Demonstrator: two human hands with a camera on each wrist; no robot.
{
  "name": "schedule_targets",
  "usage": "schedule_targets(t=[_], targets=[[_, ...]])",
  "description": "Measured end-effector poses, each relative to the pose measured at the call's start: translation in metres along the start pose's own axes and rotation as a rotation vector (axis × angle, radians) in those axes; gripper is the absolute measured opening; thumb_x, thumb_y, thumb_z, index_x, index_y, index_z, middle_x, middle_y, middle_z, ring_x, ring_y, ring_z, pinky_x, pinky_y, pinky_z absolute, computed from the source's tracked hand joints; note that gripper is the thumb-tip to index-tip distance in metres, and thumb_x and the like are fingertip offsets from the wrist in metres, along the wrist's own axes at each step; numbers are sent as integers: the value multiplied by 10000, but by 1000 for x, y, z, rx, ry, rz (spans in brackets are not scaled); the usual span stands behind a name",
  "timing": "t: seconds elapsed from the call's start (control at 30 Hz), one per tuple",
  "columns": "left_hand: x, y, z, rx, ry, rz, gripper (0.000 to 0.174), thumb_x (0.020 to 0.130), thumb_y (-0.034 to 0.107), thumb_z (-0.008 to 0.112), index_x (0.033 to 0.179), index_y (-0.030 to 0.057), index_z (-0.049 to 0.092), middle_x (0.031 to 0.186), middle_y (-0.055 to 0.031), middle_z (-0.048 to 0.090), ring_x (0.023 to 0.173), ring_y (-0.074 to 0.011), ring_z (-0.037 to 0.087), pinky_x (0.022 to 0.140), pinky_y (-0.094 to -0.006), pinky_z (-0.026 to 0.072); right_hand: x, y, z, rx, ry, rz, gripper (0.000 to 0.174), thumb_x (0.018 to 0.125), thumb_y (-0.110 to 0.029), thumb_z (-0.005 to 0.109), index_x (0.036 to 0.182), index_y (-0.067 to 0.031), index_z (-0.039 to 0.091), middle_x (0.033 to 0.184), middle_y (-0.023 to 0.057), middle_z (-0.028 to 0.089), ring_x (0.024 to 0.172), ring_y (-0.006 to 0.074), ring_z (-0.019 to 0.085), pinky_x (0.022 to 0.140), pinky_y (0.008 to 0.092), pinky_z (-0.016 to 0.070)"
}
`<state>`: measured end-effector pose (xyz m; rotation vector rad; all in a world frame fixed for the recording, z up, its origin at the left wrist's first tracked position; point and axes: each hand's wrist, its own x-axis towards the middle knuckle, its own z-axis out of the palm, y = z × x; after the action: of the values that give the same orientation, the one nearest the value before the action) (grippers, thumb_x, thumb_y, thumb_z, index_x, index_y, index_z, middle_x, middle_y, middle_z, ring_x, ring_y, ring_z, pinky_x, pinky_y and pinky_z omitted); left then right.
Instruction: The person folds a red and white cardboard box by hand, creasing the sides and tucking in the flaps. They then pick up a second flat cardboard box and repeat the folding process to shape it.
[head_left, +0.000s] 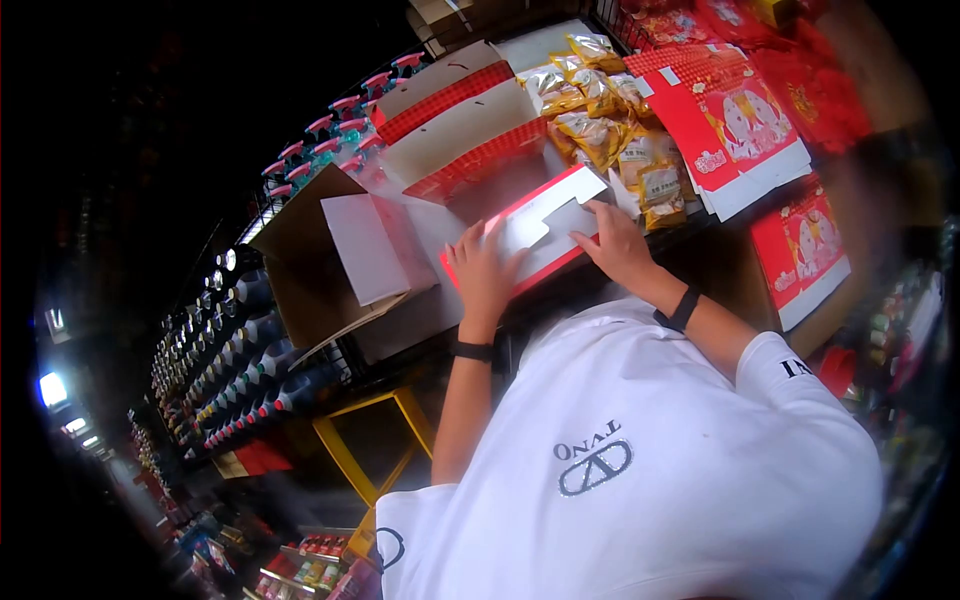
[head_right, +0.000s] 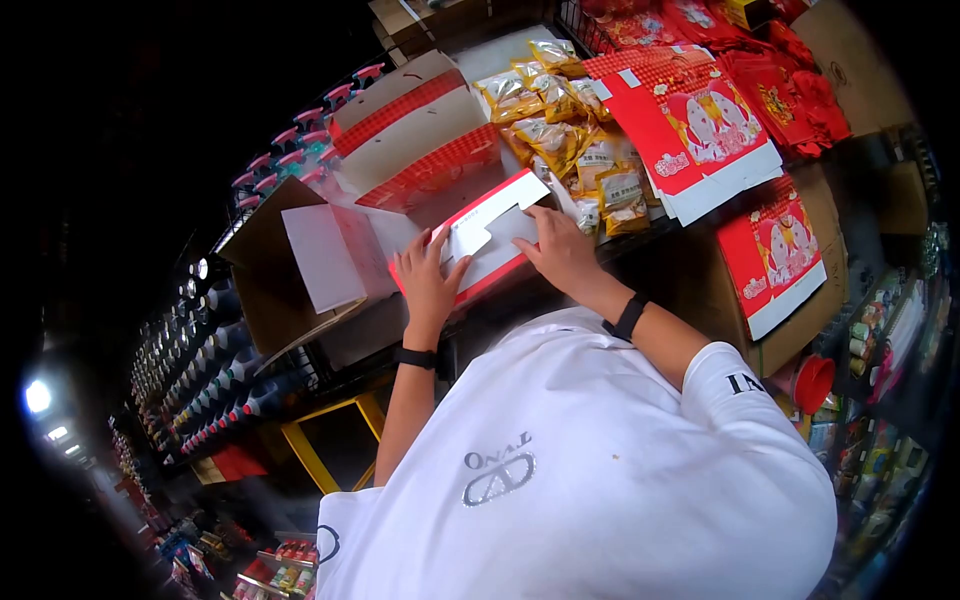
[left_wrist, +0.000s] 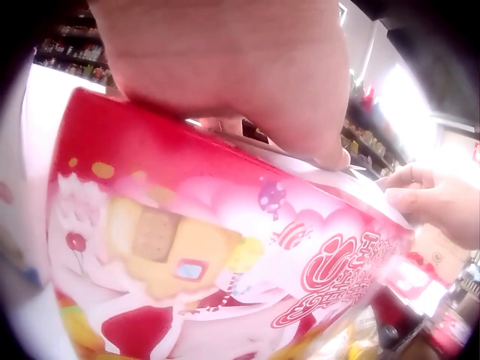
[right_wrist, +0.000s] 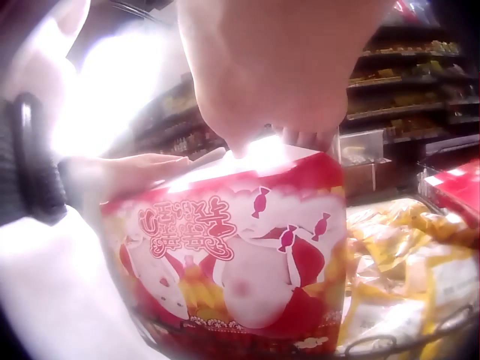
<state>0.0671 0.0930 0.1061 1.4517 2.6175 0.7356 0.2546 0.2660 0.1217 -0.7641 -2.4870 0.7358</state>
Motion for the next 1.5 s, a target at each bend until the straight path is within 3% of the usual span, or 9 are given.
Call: schedule_targets(t=[0.27, 0.37, 0.5, 0.53, 0.6, 0.77, 1.17, 1.3, 1.5], targets=[[-6, -5, -11, -182, 9, -186, 822, 803, 437, 874, 1487, 114, 554, 1384, -224, 547, 1300, -400, 473, 1115, -493, 360, 40, 17, 10, 369, -218, 35, 437, 906, -196, 770, 1234, -34, 532, 1158, 187, 610, 1121, 362, 620, 979, 437, 500], [7, -10, -26, -156, -190, -302, 874, 794, 476, 879, 1507, 102, 537, 1396, -241, 520, 1322, -408, 442, 1107, -481, 369, 70, 13, -2, 413, -365, -12, 398, 895, -160, 767, 1210, -46, 551, 1138, 177, 603, 1094, 357, 618, 985, 449, 490], [22, -26, -28, -138, -341, -379, 883, 804, 491, 867, 1513, 87, 528, 1413, -244, 485, 1335, -422, 408, 1138, -486, 356, 89, 22, 0, 429, -365, -141, 343, 889, -130, 756, 1175, -50, 583, 1126, 175, 613, 1115, 370, 594, 992, 446, 483], [25, -27, -26, -144, -332, -363, 860, 818, 444, 872, 1511, 71, 527, 1390, -249, 535, 1305, -380, 481, 1126, -449, 395, 88, 26, 1, 438, -329, -210, 336, 915, -146, 736, 1206, -55, 597, 1090, 168, 607, 1059, 351, 615, 955, 431, 497], [36, -24, -15, -430, -359, -455, 842, 805, 401, 876, 1496, 58, 540, 1409, -237, 573, 1322, -369, 524, 1127, -435, 412, 85, 32, 8, 401, -269, -291, 380, 913, -132, 734, 1263, -67, 604, 1090, 167, 606, 1065, 355, 610, 962, 436, 496], [37, -8, -9, -420, -341, -273, 859, 785, 244, 920, 1526, 76, 518, 1410, -127, 632, 1324, -246, 563, 1100, -371, 439, 70, 43, 8, 376, -394, -296, 505, 908, -91, 724, 1398, -108, 602, 1112, 162, 594, 1108, 363, 586, 988, 439, 491], [47, 2, -13, -583, -326, -308, 767, 788, 210, 907, 1487, 169, 592, 1416, -92, 636, 1303, -250, 579, 1094, -387, 450, 67, 38, -9, 386, -499, -284, 492, 891, -30, 703, 1360, -104, 576, 1231, 173, 562, 1158, 402, 527, 1024, 475, 453], [45, 5, -15, -585, -268, -255, 725, 791, 327, 897, 1452, 214, 622, 1410, -82, 642, 1258, -284, 604, 1042, -410, 490, 66, 38, -5, 375, -495, -309, 465, 880, -8, 695, 1321, -100, 580, 1229, 169, 578, 1155, 410, 532, 1022, 485, 454], [37, -5, 0, -430, -261, -233, 700, 817, 439, 861, 1459, 295, 620, 1454, -76, 609, 1335, -293, 531, 1155, -474, 289, 68, 33, -8, 352, -521, -311, 379, 886, -11, 694, 1242, -74, 581, 1166, 173, 603, 1152, 413, 540, 1020, 469, 442]])
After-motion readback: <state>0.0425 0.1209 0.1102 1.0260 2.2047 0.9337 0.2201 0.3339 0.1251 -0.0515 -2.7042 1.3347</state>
